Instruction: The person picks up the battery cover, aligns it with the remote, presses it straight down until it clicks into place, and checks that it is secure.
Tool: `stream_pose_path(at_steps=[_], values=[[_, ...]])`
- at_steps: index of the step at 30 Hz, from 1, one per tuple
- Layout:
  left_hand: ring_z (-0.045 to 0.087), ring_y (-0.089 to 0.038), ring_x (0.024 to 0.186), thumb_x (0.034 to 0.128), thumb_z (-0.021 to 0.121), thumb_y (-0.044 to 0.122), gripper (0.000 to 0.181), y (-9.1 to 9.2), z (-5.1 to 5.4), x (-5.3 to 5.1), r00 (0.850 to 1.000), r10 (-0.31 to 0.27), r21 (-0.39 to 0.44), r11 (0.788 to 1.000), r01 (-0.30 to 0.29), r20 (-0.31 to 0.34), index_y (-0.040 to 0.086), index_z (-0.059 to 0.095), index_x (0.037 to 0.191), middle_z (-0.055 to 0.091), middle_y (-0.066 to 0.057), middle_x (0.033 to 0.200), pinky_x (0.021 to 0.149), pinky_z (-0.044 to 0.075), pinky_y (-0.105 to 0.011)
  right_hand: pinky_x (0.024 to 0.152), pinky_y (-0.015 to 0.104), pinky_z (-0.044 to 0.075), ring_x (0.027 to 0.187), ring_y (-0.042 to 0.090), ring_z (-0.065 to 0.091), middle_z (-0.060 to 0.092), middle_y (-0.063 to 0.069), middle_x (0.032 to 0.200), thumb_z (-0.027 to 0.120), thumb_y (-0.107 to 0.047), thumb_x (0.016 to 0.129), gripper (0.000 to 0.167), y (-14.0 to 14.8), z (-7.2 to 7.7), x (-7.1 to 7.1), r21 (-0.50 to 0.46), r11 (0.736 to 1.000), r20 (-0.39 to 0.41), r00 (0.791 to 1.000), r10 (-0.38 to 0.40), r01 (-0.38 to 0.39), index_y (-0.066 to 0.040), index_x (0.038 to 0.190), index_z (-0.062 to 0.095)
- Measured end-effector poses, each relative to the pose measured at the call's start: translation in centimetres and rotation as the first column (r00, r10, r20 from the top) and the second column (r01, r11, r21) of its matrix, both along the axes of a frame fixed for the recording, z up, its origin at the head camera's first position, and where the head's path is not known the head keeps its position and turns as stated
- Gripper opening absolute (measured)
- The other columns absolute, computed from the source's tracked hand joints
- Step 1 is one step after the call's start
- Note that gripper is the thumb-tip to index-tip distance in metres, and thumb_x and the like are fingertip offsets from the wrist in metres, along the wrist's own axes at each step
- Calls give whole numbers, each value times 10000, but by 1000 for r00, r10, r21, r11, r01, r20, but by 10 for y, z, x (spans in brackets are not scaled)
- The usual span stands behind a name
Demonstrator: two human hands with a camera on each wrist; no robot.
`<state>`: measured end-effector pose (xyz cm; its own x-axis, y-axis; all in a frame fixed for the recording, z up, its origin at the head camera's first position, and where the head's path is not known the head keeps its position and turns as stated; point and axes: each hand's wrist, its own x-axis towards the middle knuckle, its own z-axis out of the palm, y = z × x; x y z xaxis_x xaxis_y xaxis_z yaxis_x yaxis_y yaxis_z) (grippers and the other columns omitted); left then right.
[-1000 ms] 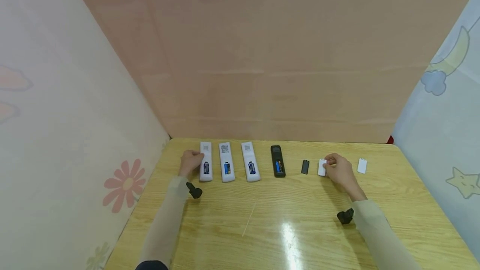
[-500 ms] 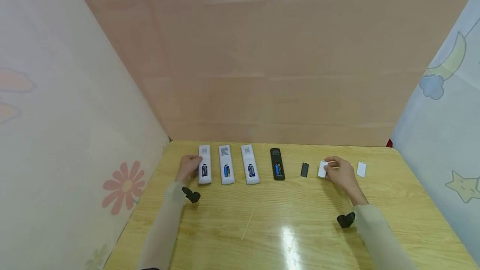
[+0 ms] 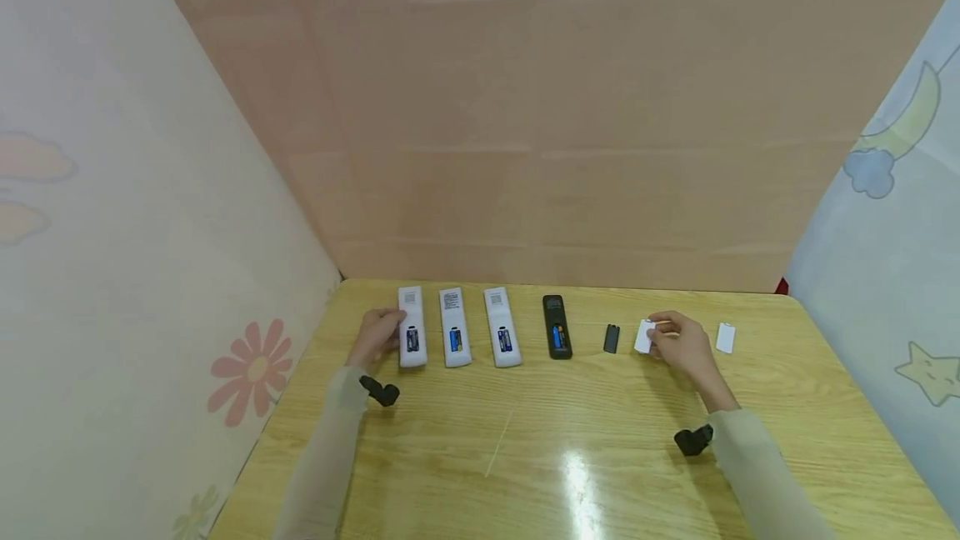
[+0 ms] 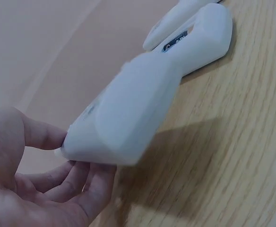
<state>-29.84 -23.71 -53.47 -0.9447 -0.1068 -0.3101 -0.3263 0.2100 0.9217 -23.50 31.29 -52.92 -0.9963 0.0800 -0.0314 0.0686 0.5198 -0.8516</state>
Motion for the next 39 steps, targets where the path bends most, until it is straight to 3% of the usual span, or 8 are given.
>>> stream_pose_path(at_steps=[5, 15, 27, 39], values=[[676, -219, 1073, 1105, 568, 259, 536, 0, -2, 2, 1000, -20, 66, 998, 21, -15, -74, 506, 1520, 670, -212, 1319, 840, 603, -281, 753, 331, 664, 826, 102, 737, 607, 294, 1243, 599, -94, 1092, 402, -3, 5, 3, -49, 999, 7, 1000, 23, -23, 94, 1443, 544], [681, -199, 1037, 1107, 550, 221, 534, 6, 2, 4, 999, -30, 120, 992, 31, -16, -87, 468, 1535, 656, -226, 1335, 844, 599, -285, 806, 361, 663, 880, 127, 747, 583, 283, 1287, 619, -134, 1096, 409, -13, 15, 6, -110, 992, -26, 998, 56, -59, 72, 1444, 557], [676, -189, 981, 1103, 553, 219, 478, 11, 7, 8, 999, -47, 92, 995, 48, -16, -89, 539, 1467, 698, -195, 1256, 776, 567, -272, 851, 427, 657, 901, 56, 724, 570, 293, 1262, 612, -60, 1085, 376, -24, 26, 7, -186, 977, -81, 992, 94, -108, 101, 1422, 566], [689, -257, 1109, 1096, 580, 214, 529, 24, 10, 10, 995, -95, 112, 989, 92, 26, -109, 497, 1506, 659, -256, 1366, 887, 607, -328, 857, 435, 658, 908, 98, 727, 560, 290, 1267, 622, -86, 1088, 392, -34, 32, 9, -207, 968, -77, 988, 132, -145, 85, 1436, 562]])
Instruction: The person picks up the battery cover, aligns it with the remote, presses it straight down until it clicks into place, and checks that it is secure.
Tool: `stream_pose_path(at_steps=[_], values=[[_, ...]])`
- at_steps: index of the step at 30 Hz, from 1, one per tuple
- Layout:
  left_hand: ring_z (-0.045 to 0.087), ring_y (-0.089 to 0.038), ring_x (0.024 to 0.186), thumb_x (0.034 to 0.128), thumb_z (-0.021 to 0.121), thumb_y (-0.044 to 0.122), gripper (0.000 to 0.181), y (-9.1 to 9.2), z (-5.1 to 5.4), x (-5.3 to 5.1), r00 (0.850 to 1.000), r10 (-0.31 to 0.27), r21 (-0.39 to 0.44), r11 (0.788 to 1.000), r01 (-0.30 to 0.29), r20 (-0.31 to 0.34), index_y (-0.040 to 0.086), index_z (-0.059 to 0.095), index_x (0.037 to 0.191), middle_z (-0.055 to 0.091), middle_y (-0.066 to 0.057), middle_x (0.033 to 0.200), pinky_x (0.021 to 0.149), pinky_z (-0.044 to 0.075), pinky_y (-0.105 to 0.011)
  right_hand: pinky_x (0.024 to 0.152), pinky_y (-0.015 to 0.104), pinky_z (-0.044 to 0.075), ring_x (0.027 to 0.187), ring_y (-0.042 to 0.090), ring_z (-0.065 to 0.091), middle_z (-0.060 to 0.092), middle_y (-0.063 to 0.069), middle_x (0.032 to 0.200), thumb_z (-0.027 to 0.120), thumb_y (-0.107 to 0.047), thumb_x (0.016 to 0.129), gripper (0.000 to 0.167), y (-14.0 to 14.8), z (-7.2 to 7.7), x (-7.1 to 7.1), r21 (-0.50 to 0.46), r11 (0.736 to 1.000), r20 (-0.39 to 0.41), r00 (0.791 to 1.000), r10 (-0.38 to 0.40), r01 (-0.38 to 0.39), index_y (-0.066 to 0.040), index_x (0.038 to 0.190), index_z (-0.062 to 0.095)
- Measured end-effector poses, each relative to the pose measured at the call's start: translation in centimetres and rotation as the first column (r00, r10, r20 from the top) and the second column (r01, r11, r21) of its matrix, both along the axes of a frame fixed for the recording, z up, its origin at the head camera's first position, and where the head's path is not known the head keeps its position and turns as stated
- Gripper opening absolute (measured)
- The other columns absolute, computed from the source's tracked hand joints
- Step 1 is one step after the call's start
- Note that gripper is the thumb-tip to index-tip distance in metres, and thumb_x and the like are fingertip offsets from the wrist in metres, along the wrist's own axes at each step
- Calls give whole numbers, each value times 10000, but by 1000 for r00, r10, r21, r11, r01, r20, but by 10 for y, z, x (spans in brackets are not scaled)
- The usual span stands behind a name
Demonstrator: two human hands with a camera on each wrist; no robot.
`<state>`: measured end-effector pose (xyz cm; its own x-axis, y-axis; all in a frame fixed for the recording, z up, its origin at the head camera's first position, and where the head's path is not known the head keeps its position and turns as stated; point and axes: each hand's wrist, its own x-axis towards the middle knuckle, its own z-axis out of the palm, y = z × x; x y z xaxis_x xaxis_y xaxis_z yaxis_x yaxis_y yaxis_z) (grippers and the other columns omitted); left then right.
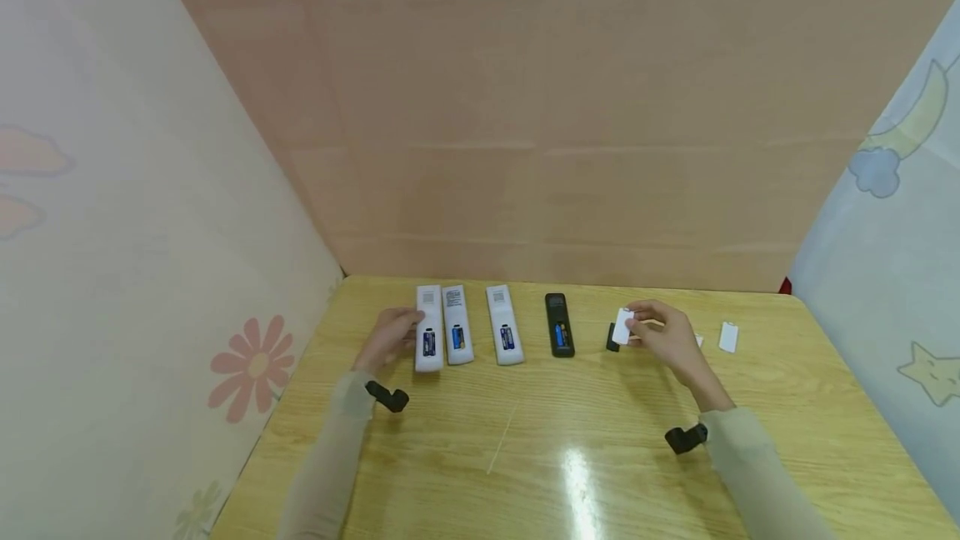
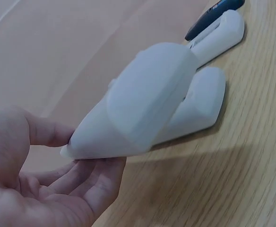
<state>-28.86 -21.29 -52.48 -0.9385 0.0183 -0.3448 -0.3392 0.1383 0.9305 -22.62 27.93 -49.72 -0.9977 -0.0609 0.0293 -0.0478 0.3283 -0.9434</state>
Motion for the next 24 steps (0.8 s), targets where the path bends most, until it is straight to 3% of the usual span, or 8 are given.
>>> stream_pose_path(at_steps=[9, 18, 24], values=[[679, -251, 1114, 1102, 568, 200, 521, 7, 7, 4, 1000, -10, 29, 1000, 10, 8, -90, 485, 1527, 634, -250, 1395, 856, 599, -300, 899, 471, 645, 949, 80, 717, 548, 259, 1262, 617, -98, 1094, 401, -5, 0, -1, -54, 997, -6, 999, 49, -49, 92, 1442, 549], [706, -275, 1141, 1099, 590, 221, 536, 15, 12, 8, 999, -33, 42, 999, 34, -34, -68, 487, 1538, 644, -257, 1403, 946, 603, -379, 911, 484, 640, 961, 60, 731, 556, 247, 1269, 610, -104, 1099, 395, -16, 5, 2, -48, 995, -22, 996, 82, -83, 85, 1441, 552], [727, -253, 1105, 1099, 595, 228, 522, 18, 15, 11, 997, -41, 54, 998, 45, -68, -68, 510, 1520, 655, -256, 1390, 933, 609, -384, 873, 453, 656, 930, 87, 736, 560, 259, 1249, 615, -87, 1092, 375, -22, 9, 4, -30, 996, -19, 997, 78, -79, 64, 1433, 568]])
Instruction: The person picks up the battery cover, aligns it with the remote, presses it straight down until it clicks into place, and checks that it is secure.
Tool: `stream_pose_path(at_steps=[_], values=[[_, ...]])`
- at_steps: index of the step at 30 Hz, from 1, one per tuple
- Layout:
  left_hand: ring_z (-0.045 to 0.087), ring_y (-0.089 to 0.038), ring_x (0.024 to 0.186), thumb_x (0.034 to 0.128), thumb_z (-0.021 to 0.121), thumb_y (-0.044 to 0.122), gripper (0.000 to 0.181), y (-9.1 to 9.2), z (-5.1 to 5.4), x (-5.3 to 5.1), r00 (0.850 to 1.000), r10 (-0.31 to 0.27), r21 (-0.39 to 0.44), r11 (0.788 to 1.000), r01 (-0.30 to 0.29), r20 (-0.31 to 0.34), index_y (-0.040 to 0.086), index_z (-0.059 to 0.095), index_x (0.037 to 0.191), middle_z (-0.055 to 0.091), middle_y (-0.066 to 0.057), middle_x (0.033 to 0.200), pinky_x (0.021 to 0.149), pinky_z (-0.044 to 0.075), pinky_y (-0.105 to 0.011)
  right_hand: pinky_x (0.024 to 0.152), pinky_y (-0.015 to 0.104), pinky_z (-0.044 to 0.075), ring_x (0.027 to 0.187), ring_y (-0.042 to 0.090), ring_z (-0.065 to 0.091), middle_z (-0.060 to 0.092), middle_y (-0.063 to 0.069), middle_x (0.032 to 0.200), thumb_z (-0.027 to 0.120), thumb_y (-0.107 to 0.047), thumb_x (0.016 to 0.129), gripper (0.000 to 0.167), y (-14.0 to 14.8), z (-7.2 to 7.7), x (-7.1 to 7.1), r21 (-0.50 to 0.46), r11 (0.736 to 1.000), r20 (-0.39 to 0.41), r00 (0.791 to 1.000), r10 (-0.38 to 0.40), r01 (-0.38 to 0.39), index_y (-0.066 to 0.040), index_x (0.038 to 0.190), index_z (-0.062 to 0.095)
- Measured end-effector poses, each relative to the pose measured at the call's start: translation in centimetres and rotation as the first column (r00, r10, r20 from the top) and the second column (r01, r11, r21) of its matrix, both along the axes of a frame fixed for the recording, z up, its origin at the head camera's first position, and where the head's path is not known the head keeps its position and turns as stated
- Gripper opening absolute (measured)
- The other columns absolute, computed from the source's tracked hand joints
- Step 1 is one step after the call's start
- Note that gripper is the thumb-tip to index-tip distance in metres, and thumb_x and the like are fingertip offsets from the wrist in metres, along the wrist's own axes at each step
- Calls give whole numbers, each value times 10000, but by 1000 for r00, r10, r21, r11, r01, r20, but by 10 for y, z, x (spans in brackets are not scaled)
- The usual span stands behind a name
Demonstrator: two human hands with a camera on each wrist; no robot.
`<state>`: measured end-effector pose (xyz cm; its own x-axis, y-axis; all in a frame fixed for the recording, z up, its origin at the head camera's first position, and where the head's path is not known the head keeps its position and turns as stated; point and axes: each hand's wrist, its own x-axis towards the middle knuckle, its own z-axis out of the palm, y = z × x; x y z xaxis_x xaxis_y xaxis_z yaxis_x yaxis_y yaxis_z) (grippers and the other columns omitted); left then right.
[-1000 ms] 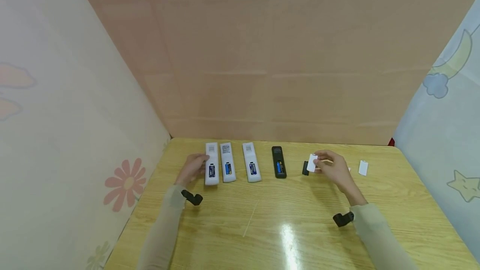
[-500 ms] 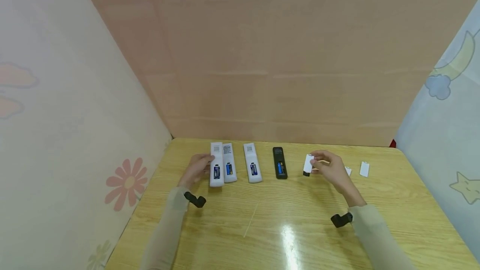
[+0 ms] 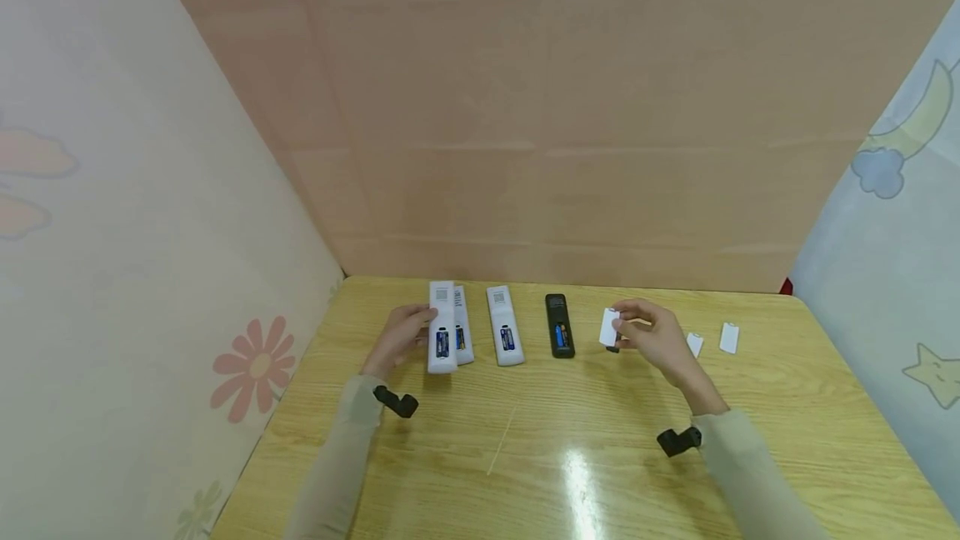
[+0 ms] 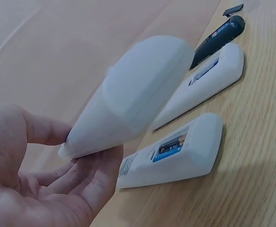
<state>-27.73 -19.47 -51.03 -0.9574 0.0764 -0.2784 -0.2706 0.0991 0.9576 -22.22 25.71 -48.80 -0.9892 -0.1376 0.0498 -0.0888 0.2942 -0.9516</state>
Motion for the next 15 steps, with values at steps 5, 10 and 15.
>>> stream_pose_path(at_steps=[5, 10, 15], values=[[733, -246, 1102, 1093, 611, 260, 541, 3, 2, 0, 1000, -16, -8, 1000, 16, -15, -49, 510, 1526, 661, -249, 1390, 896, 619, -350, 867, 464, 655, 918, 118, 744, 558, 285, 1270, 621, -94, 1091, 375, -4, 3, 1, 8, 1000, 2, 1000, 3, -3, 49, 1434, 574], [734, -254, 1105, 1100, 601, 253, 535, 8, 3, 1, 999, -29, 6, 1000, 29, -27, -54, 508, 1528, 663, -247, 1384, 913, 619, -377, 823, 384, 662, 908, 175, 760, 555, 291, 1289, 624, -107, 1092, 385, -7, 8, 4, 7, 1000, 15, 1000, 10, -10, 41, 1444, 570], [736, -251, 1085, 1105, 593, 241, 521, 16, 4, 2, 999, -31, 27, 999, 32, -30, -59, 512, 1524, 672, -239, 1367, 905, 617, -381, 788, 319, 657, 914, 152, 758, 554, 293, 1283, 625, -111, 1092, 386, -9, 11, 4, 6, 1000, 9, 1000, 21, -21, 39, 1444, 572]])
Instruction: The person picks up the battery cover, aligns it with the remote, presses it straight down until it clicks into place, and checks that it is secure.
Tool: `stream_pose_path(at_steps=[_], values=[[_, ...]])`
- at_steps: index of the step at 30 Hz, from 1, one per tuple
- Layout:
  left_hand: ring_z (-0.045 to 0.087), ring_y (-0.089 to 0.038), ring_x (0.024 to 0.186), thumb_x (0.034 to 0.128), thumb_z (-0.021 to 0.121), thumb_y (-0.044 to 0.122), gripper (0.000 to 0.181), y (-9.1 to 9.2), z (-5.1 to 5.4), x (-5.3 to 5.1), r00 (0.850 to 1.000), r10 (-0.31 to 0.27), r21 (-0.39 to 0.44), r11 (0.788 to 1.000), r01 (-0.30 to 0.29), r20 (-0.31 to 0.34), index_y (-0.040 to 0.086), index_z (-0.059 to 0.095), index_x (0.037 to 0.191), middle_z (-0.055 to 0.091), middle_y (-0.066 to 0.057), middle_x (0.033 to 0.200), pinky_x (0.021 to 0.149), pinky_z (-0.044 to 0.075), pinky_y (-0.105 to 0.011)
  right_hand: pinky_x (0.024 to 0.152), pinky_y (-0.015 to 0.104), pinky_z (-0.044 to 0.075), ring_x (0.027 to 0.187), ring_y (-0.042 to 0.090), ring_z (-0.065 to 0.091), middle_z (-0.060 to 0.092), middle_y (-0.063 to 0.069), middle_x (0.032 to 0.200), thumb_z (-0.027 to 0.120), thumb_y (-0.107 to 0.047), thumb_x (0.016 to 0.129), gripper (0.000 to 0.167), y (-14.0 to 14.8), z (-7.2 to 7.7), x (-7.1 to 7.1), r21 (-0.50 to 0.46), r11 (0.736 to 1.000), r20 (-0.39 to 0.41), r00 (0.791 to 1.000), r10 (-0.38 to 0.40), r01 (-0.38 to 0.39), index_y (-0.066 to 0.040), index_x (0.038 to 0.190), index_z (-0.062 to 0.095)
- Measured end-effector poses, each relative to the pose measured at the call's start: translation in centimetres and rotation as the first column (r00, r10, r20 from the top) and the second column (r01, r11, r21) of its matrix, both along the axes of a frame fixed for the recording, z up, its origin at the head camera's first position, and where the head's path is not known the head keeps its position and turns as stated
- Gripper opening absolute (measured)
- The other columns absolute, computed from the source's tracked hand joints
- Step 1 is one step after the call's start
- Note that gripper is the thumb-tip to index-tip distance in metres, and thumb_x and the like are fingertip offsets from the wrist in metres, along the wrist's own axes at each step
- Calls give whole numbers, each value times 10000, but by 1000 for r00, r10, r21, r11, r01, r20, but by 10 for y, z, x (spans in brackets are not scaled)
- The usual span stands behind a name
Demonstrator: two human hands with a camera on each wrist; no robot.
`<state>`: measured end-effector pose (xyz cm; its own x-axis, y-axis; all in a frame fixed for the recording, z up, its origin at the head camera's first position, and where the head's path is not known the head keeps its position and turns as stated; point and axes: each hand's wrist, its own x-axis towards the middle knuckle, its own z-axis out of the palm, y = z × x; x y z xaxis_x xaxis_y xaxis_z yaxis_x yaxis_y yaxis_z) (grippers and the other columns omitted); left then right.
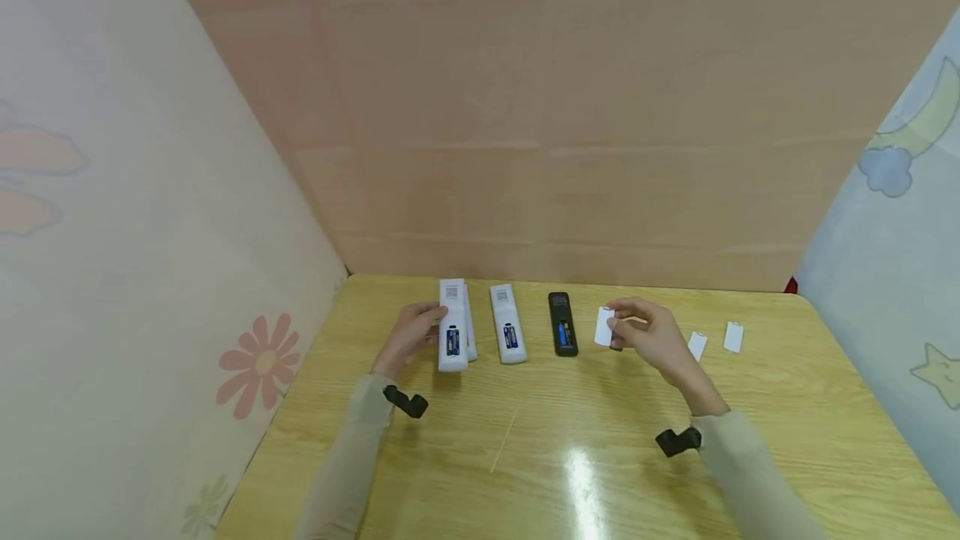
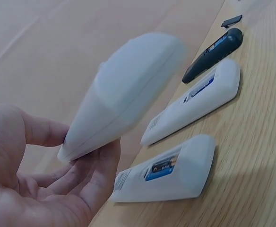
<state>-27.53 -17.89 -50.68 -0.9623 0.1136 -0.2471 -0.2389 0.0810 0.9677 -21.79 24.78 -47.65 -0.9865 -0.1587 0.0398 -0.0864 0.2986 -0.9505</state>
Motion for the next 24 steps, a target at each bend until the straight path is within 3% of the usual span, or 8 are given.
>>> stream_pose_path(at_steps=[7, 14, 24], values=[[740, -249, 1066, 1108, 591, 229, 492, 7, 0, 2, 1000, 9, 26, 1000, -10, 9, -53, 533, 1508, 681, -235, 1349, 901, 615, -391, 777, 331, 654, 915, 283, 761, 565, 285, 1273, 635, -113, 1087, 384, -3, 1, 2, 8, 1000, -9, 1000, 14, -14, 41, 1435, 582], [732, -284, 1126, 1112, 590, 242, 523, 14, 0, 2, 1000, -1, 35, 999, 1, 3, -62, 507, 1530, 659, -252, 1389, 917, 620, -383, 790, 305, 654, 906, 128, 748, 563, 284, 1278, 633, -106, 1087, 374, -7, 5, 4, -8, 1000, -14, 1000, 26, -26, 35, 1431, 586], [740, -201, 1014, 1111, 592, 237, 552, 21, -4, 6, 1000, -17, 56, 998, 17, 4, -57, 464, 1560, 667, -262, 1368, 867, 609, -341, 789, 311, 657, 917, 130, 742, 567, 282, 1256, 628, -75, 1083, 355, -13, 6, 6, -27, 999, -16, 999, 40, -41, 56, 1411, 590]])
